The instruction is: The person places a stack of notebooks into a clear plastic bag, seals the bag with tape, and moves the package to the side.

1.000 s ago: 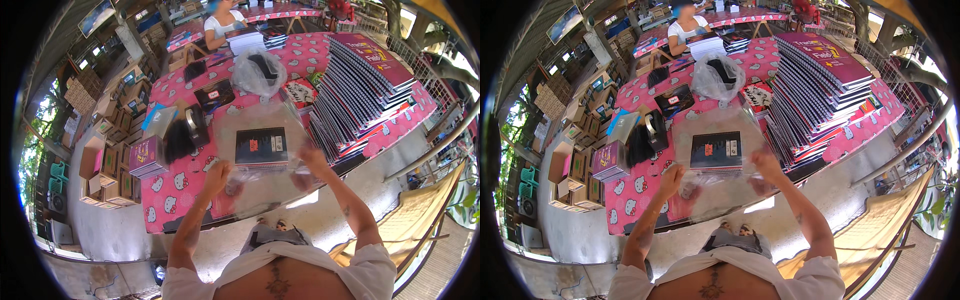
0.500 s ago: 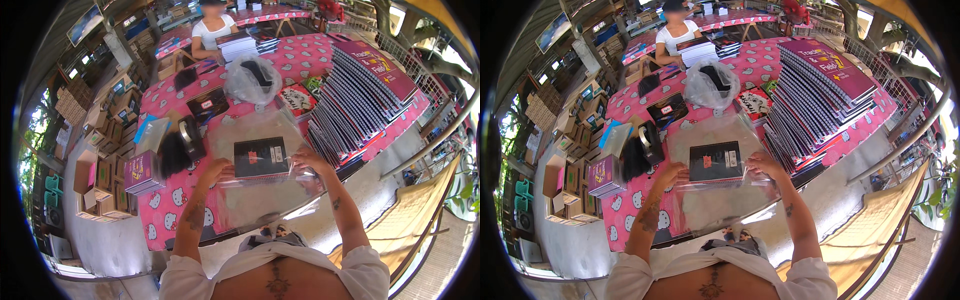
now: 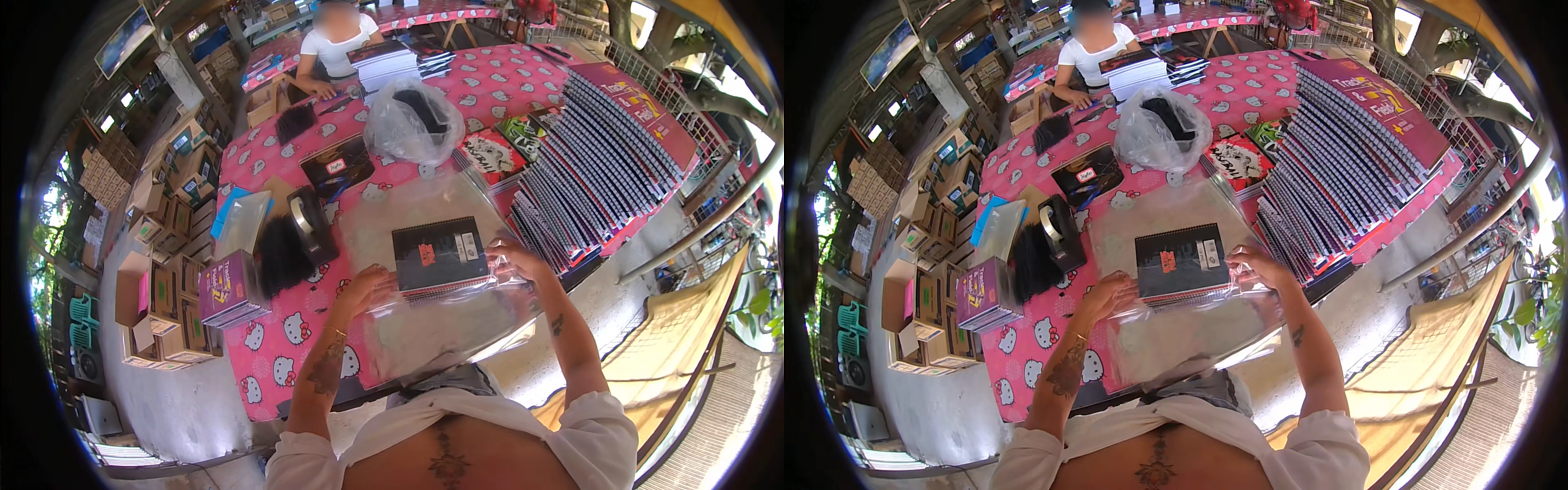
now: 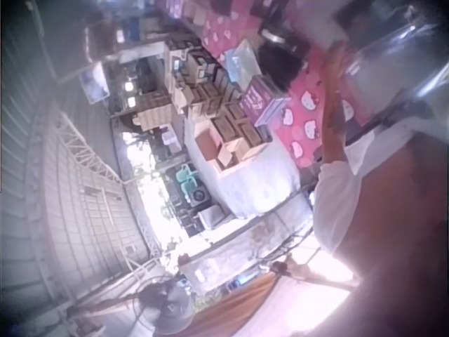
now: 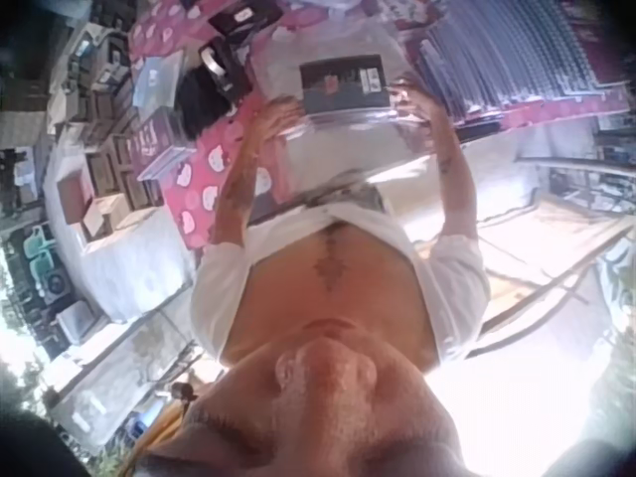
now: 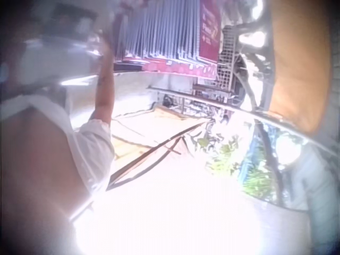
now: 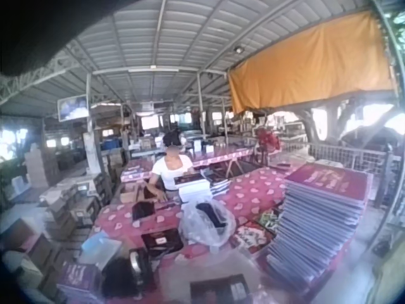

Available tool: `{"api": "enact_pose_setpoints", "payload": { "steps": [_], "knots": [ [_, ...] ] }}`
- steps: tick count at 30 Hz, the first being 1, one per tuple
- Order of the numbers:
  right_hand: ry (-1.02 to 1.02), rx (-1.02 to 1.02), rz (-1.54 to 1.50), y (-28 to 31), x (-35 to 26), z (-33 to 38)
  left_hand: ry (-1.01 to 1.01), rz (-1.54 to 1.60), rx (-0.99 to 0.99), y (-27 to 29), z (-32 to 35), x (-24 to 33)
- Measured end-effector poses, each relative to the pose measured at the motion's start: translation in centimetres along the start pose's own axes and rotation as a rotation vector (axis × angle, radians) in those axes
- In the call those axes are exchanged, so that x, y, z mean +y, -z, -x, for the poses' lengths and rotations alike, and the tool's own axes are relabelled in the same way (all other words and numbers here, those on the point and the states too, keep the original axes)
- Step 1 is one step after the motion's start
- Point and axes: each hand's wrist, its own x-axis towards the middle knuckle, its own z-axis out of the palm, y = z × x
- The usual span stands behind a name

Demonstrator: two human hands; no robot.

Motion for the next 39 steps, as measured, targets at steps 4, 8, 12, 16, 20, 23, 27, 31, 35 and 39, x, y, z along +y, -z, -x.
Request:
{"api": "enact_pose_setpoints", "payload": {
  "steps": [4, 8, 12, 16, 20, 23, 27, 31, 35, 39],
  "knots": [
    [0.169, 0.124, 0.041, 2.5, 0.3, 1.3, -0.168, 0.117, 0.059, 0.3, 1.5, 0.0],
    [0.547, 0.959, 0.448, -2.0, 1.8, 3.4, -0.164, 0.052, 0.119, 0.4, 3.4, 0.7],
    [0.884, 0.811, 1.061, -13.8, 0.3, 7.3, -0.135, 0.061, 0.189, 1.4, 2.6, 0.4],
    [0.745, 0.466, 1.211, -16.6, 1.9, 5.7, -0.171, -0.052, 0.38, 1.5, 0.3, 2.0],
    [0.704, 0.446, 1.202, -16.0, 2.1, 4.9, -0.677, -0.818, 0.485, -2.7, -4.4, 7.8],
    [0.708, 0.46, 1.208, -15.8, 2.0, 4.7, -0.909, -1.057, 0.348, -7.3, -10.0, 10.5],
    [0.753, 0.444, 1.257, -16.6, 1.4, 4.4, -0.845, -1.502, 0.338, -3.9, -19.5, 9.6],
    [0.719, 0.456, 1.249, -15.9, 1.5, 4.5, -0.996, -1.694, 0.314, -5.1, -21.6, 8.4],
    [0.742, 0.467, 1.25, -16.0, 1.5, 4.8, -1.055, -1.824, 0.344, -5.6, -21.1, 9.3],
    [0.751, 0.452, 1.248, -15.9, 1.4, 5.0, -0.858, -1.822, 0.284, -6.6, -19.3, 11.2]
  ]
}}
